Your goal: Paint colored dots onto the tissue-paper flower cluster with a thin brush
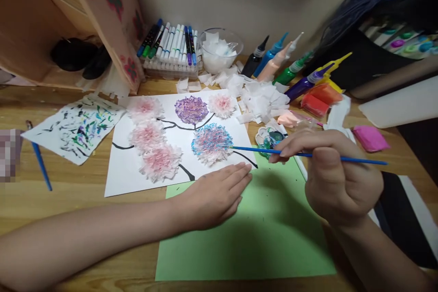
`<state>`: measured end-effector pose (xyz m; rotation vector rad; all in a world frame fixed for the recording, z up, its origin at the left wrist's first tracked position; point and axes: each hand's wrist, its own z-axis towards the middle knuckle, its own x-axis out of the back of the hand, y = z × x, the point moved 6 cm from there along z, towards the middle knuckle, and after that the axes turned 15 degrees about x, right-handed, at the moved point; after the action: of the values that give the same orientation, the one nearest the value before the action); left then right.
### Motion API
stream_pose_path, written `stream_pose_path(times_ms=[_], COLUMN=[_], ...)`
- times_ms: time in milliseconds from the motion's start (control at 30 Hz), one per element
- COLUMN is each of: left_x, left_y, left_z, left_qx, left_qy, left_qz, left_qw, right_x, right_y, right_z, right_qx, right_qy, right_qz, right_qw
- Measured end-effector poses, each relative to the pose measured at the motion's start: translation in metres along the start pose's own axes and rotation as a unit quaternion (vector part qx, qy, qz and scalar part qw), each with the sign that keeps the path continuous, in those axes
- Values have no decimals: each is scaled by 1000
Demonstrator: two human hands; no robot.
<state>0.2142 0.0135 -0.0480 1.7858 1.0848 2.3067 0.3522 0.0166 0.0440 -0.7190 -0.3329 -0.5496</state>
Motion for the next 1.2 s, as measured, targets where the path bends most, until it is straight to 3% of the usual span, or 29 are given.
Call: stream_pose_path(times_ms=[200, 1200], left_x=[-2, -1], left_y=[0, -2], left_z=[0, -1], left_qx=[3, 4], left_qy=[-11, -10], left_qz=[-1, -15], left_qw=[1000, 1000], right_x=[-10, -12], right_y=[8, 2], right_z=[-5, -8], right_qx=[6, 12], right_qy=[-44, -52], right_qz=[1, 3], right_qw=[999, 999])
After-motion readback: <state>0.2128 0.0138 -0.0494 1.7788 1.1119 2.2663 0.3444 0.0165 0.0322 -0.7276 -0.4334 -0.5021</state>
